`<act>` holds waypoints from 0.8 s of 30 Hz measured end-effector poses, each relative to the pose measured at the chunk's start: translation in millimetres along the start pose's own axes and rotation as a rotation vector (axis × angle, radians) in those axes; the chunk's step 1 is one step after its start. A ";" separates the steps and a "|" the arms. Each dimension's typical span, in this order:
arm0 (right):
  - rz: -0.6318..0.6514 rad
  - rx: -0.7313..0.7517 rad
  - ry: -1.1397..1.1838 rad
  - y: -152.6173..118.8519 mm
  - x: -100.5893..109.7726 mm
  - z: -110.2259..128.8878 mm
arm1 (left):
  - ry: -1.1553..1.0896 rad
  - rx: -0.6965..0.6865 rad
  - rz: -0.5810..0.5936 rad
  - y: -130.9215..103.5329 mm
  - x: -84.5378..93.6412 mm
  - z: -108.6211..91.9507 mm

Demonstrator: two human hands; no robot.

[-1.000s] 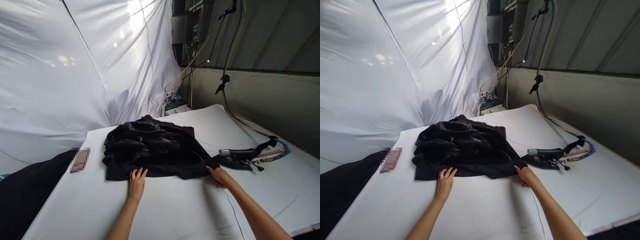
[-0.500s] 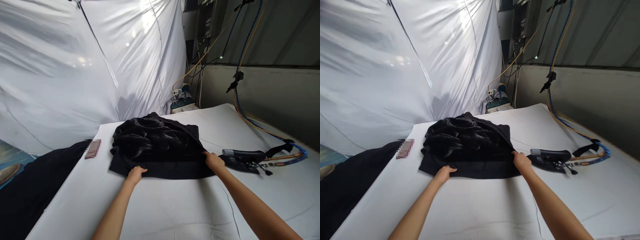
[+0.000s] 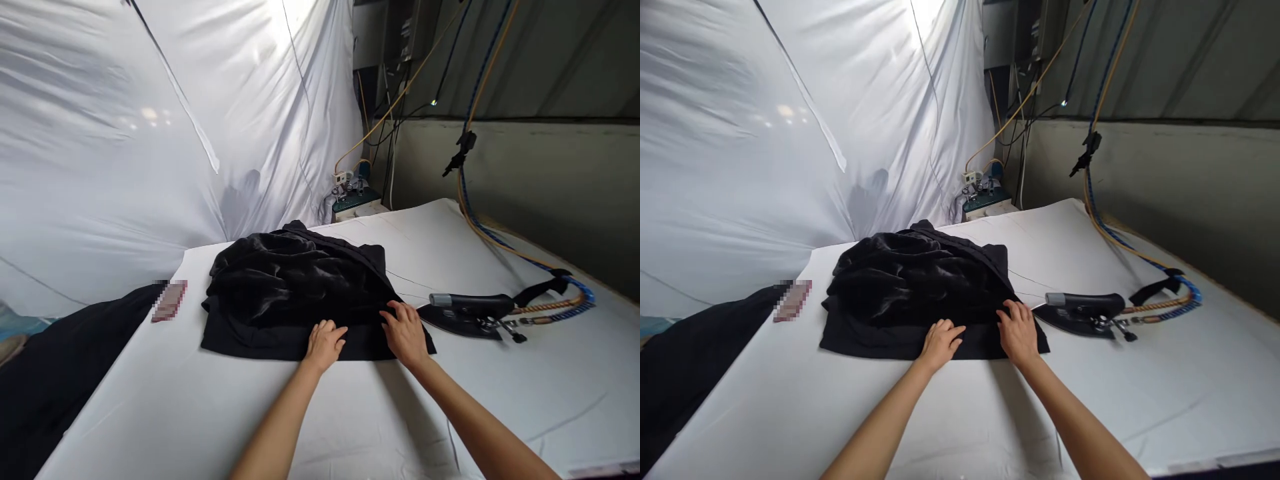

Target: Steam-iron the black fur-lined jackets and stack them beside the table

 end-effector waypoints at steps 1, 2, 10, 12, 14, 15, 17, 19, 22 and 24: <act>0.049 0.002 0.009 -0.3 -7.9 -2.3 | -0.005 -0.042 0.013 9.1 -3.6 -9.3; 0.104 -0.009 0.014 0.9 -17.6 -5.6 | -0.008 -0.070 0.037 19.0 -6.8 -17.0; 0.223 -0.140 -0.004 -1.5 -57.9 -27.3 | -0.023 -0.014 0.262 54.5 -24.9 -42.3; 0.210 -0.102 0.015 -17.2 -51.6 -26.4 | -0.019 -0.040 0.263 37.7 -30.0 -51.7; 0.235 -0.094 0.041 -28.7 -42.7 -25.7 | -0.002 -0.061 0.243 17.8 -33.3 -58.7; 0.248 -0.100 0.058 -30.8 -36.9 -25.1 | 0.012 -0.058 0.207 8.6 -32.1 -59.2; 0.245 -0.060 0.114 -27.8 -23.2 -19.1 | 0.044 -0.004 0.075 -7.2 -22.8 -51.3; 0.240 0.062 0.189 -20.1 -12.5 -6.6 | 0.071 0.086 -0.056 -20.9 -9.7 -34.4; 0.309 0.140 0.223 -9.3 -18.4 8.1 | 0.086 0.163 -0.080 -34.2 0.4 -9.5; 0.328 0.077 0.178 -2.7 -31.6 10.8 | 0.096 0.168 -0.053 -36.1 1.9 -0.3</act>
Point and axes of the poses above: each hand's wrist, its own y-axis towards the middle knuckle, its own x-axis out of the back of the hand, z = x × y, the point moved 6 cm from there along y, towards the middle knuckle, and after that the axes turned 6 degrees about -x, right-handed, at the moved point
